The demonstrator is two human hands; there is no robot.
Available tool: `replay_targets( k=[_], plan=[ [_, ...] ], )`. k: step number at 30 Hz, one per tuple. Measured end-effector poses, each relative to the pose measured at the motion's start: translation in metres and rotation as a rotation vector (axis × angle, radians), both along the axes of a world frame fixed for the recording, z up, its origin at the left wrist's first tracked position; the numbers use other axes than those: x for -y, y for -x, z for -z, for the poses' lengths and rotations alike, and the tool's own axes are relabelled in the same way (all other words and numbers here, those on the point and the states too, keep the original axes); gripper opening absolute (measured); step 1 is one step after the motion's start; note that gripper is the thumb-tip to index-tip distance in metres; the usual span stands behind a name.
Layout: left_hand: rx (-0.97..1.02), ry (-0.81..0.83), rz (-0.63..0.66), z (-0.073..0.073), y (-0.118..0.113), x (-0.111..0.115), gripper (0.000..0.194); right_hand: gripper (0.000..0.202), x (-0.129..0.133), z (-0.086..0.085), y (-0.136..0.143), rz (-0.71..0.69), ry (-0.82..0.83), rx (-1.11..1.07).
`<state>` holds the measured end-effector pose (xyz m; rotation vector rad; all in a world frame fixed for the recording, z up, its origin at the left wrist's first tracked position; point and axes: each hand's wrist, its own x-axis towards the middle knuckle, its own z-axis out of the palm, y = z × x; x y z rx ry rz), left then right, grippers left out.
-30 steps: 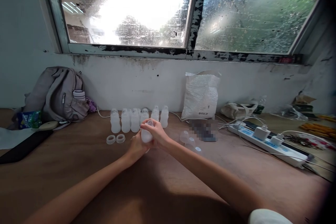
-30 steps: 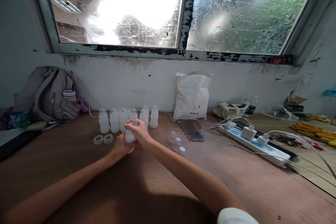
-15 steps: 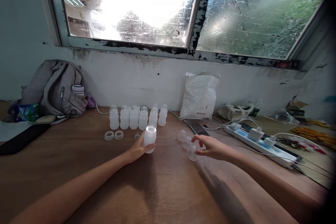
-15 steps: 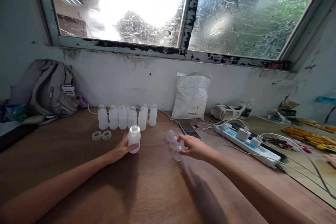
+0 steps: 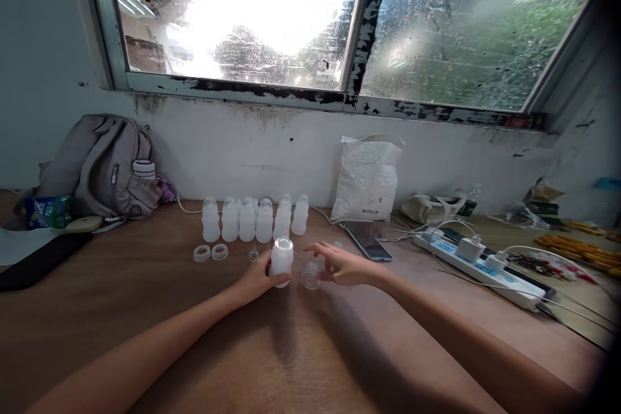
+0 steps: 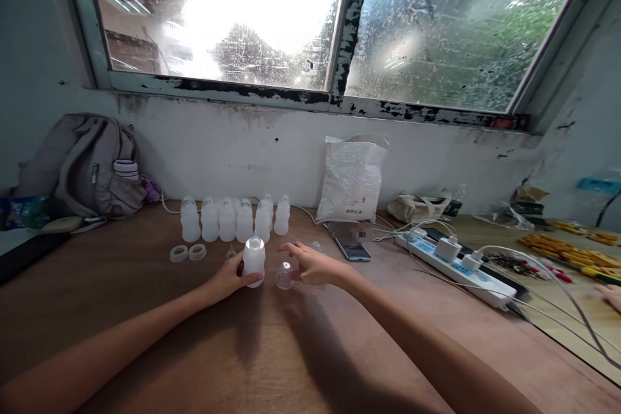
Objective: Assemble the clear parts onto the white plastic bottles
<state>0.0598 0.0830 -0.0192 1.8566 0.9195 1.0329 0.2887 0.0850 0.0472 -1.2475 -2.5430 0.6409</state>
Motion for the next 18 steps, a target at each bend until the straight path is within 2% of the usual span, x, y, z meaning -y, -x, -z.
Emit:
replay_targets(
  k=[4,6,8,11,15,18],
  plan=[
    [-0.004,-0.017,0.009,0.0,0.001,-0.001,0.049,0.042,-0.004,0.008,0.004,0.017,-0.016,-0.024],
    [-0.013,-0.018,0.017,0.001,0.002,-0.002,0.049,0.033,-0.01,0.005,0.005,0.024,-0.05,-0.047],
    [-0.015,-0.013,0.03,0.002,0.002,-0.002,0.049,0.03,-0.017,-0.007,0.006,0.058,-0.104,-0.12],
    [0.0,-0.004,0.041,0.004,0.003,-0.004,0.05,0.038,-0.023,-0.04,0.011,0.117,-0.184,-0.312],
    [-0.017,-0.004,0.045,0.005,0.003,-0.005,0.047,0.033,-0.018,-0.076,0.027,0.045,-0.245,-0.407],
    [-0.033,0.0,0.057,0.004,0.004,-0.005,0.046,0.03,-0.01,-0.086,0.042,-0.038,-0.238,-0.326]
  ],
)
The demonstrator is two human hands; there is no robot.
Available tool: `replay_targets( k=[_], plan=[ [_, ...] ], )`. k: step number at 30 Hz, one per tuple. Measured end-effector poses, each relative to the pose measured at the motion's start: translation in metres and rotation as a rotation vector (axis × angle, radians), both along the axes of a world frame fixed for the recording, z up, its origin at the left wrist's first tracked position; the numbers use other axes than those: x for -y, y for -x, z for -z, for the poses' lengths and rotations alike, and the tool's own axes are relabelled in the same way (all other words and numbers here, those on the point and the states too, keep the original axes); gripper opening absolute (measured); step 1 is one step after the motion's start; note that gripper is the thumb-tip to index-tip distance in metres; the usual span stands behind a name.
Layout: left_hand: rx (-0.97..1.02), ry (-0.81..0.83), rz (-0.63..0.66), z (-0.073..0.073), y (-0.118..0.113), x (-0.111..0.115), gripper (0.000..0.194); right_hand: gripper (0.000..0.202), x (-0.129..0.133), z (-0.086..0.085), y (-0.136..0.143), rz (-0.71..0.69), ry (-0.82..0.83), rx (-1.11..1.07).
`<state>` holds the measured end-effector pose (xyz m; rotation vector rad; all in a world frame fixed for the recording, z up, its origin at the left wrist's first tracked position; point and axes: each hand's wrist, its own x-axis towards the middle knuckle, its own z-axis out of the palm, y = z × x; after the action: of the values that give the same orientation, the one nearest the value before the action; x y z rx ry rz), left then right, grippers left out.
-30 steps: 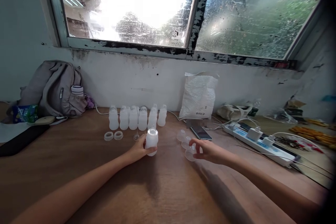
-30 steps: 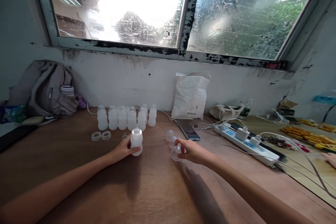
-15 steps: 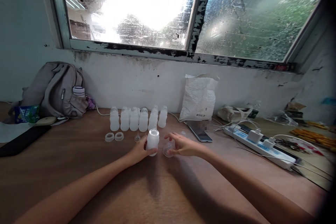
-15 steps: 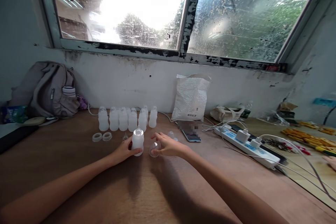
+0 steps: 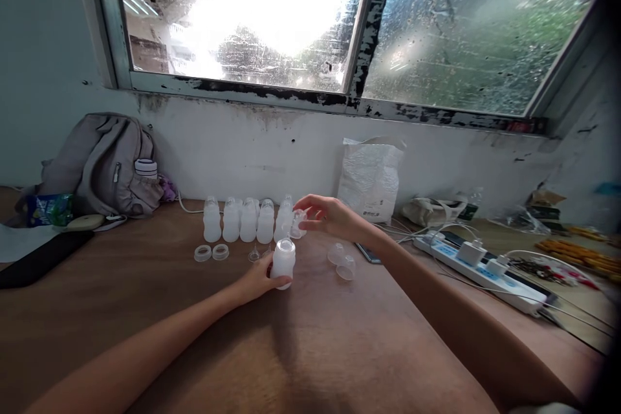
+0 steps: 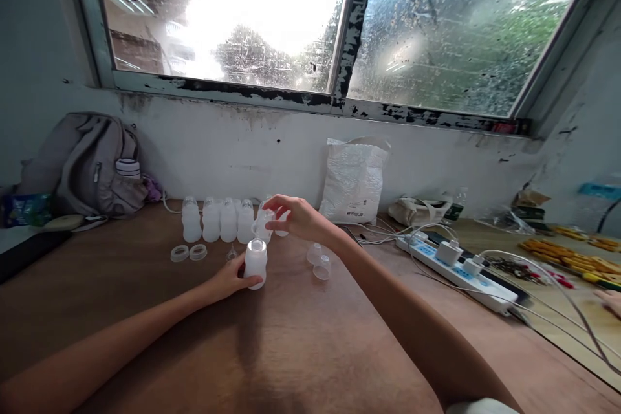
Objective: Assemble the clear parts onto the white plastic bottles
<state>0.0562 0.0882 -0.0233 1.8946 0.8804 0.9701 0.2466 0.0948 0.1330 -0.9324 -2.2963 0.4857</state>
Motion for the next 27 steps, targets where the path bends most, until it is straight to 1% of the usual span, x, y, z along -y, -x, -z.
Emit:
replay_targets(
  k=[3,6,11,14,18,20,23,25,27],
  plan=[
    [0.005,-0.006,0.008,-0.001,0.0,0.0,0.045,0.031,0.004,0.001,0.01,-0.054,-0.006,0.109],
    [0.019,-0.02,0.021,-0.001,-0.001,0.0,0.045,0.032,0.002,0.005,0.015,-0.076,0.003,0.195],
    [0.004,-0.027,0.026,0.0,-0.001,-0.001,0.043,0.03,-0.001,0.014,0.015,-0.079,0.012,0.244],
    [-0.023,-0.043,0.011,0.0,0.0,-0.001,0.042,0.032,0.001,0.014,0.014,-0.071,0.023,0.26],
    [-0.027,-0.052,0.012,-0.001,0.0,-0.001,0.039,0.034,0.004,0.005,0.02,-0.068,0.021,0.276],
    [-0.018,-0.043,0.021,-0.001,-0.001,-0.001,0.038,0.037,0.005,-0.003,0.028,-0.024,-0.008,0.248],
    [-0.009,-0.016,0.032,-0.001,-0.001,-0.001,0.039,0.05,0.0,-0.015,0.046,0.052,-0.004,0.197],
    [-0.008,-0.01,0.036,0.0,-0.001,-0.002,0.04,0.059,-0.006,-0.017,0.059,0.073,0.024,0.186],
    [-0.016,-0.016,0.038,0.0,-0.001,-0.003,0.04,0.065,-0.014,-0.011,0.07,0.072,0.054,0.206]
  ],
)
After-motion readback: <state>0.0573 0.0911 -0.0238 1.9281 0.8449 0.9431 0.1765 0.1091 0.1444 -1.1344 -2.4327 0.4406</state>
